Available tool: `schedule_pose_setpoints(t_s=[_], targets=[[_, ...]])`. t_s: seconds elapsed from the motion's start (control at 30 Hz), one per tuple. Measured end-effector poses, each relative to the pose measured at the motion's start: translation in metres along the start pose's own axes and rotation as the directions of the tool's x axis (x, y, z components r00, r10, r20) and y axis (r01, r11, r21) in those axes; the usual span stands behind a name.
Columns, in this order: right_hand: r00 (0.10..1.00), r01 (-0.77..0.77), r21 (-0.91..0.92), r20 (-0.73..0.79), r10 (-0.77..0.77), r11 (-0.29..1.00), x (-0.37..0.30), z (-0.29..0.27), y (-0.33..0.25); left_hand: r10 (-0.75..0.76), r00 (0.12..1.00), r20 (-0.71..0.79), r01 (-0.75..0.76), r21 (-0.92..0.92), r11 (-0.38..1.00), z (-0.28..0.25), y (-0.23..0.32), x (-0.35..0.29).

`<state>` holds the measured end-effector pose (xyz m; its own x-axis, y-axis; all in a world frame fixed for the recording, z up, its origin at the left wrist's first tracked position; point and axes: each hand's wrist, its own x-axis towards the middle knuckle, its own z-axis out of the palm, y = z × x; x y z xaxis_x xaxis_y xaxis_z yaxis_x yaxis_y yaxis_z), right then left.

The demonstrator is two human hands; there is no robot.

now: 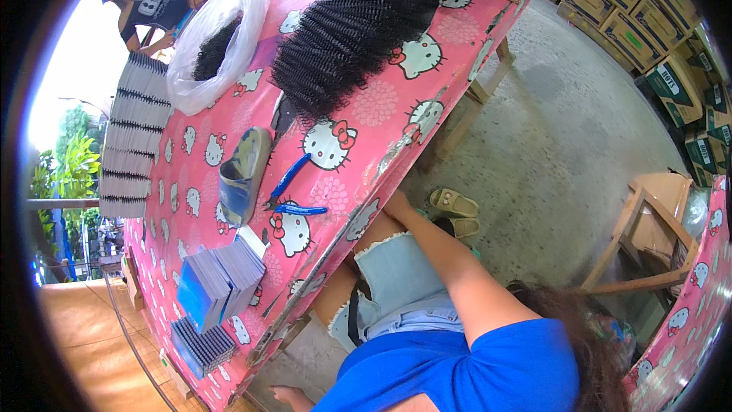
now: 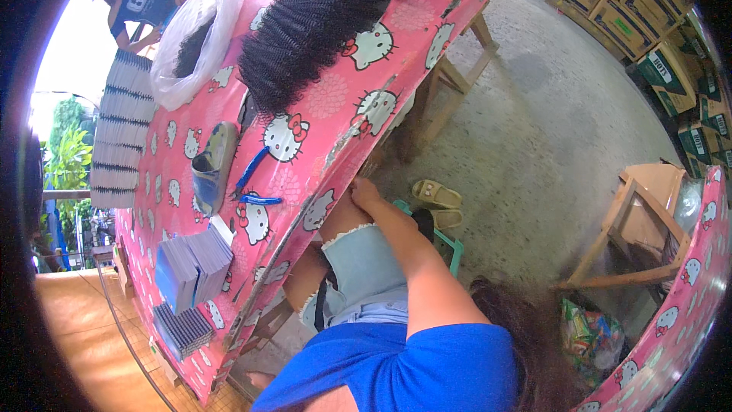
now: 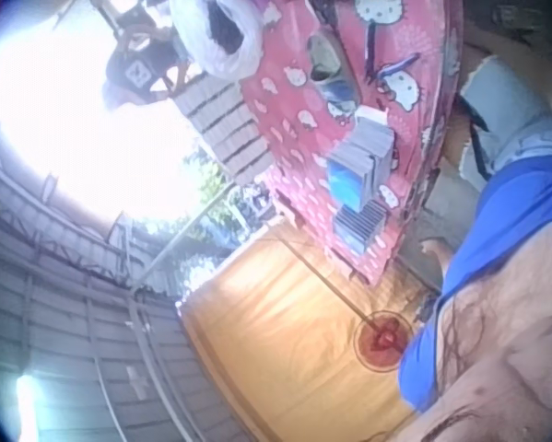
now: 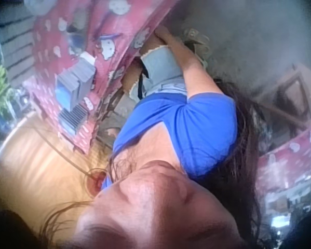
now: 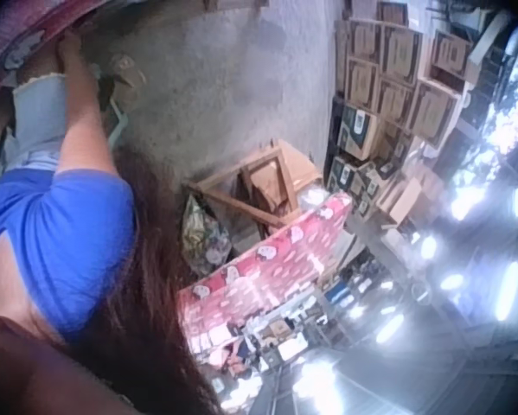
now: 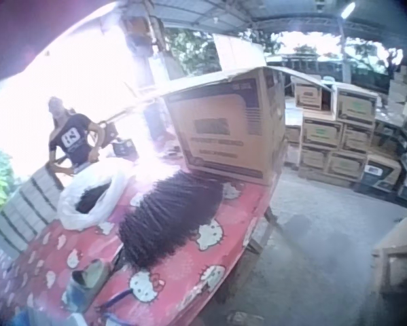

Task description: The person assembles notebooks by threading metal coils through pre-punched holes in blue covers and paper stacks, using pliers to trim and secure the coil ends.

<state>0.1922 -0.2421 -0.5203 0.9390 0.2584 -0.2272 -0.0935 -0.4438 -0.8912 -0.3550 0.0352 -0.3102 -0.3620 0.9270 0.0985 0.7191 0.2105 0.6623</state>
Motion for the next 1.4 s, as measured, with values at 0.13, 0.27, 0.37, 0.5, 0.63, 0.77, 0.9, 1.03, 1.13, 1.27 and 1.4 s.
schedule_pose_setpoints(t_s=[0.13,0.27,0.37,0.5,0.63,0.77,0.9,1.03,1.13,1.27,1.4], targets=[[0.961,0.167,-0.115,0.241,-0.136,0.979,0.008,-0.002,0.002,-0.020,1.000,0.006,0.020,-0.002,1.000,0.007,-0.010,-0.009],[0.972,0.059,-0.141,0.234,-0.025,0.988,-0.011,-0.010,-0.010,-0.058,0.998,0.003,0.058,0.008,0.998,0.004,-0.025,-0.017],[0.983,0.087,-0.203,0.176,-0.051,0.975,-0.014,-0.012,-0.002,-0.060,0.998,0.022,0.060,0.004,0.998,0.012,-0.020,-0.020],[0.979,0.115,-0.196,0.190,-0.077,0.974,-0.014,-0.014,0.001,-0.058,0.998,0.037,0.058,0.002,0.998,0.021,-0.019,-0.019],[0.940,-0.128,-0.258,0.277,0.201,0.958,-0.030,-0.027,-0.027,-0.074,0.996,0.045,0.074,-0.008,0.997,0.027,-0.027,-0.024],[0.972,0.236,-0.063,0.010,-0.235,0.970,-0.021,-0.020,-0.002,-0.059,0.995,0.085,0.062,-0.025,0.998,0.042,-0.012,-0.026],[0.976,0.029,-0.040,0.215,-0.019,0.999,-0.016,0.001,0.019,-0.090,0.992,0.089,0.093,-0.033,0.995,0.040,-0.029,-0.032],[0.970,0.087,-0.238,0.240,-0.028,0.967,0.000,-0.008,0.040,0.059,0.969,0.240,-0.074,0.054,0.996,0.068,-0.013,-0.033],[0.961,0.061,0.024,0.269,-0.065,0.998,-0.037,-0.005,-0.013,0.055,0.961,0.272,-0.160,0.381,0.911,0.024,-0.089,-0.022],[0.931,-0.137,0.101,0.354,0.093,0.985,0.001,-0.006,0.044,0.068,0.969,0.237,-0.104,0.139,0.985,0.069,-0.023,-0.016],[0.928,0.159,-0.296,0.371,-0.040,0.942,-0.018,-0.005,0.019,-0.044,0.987,0.157,0.026,0.112,0.993,0.046,-0.051,-0.034]])
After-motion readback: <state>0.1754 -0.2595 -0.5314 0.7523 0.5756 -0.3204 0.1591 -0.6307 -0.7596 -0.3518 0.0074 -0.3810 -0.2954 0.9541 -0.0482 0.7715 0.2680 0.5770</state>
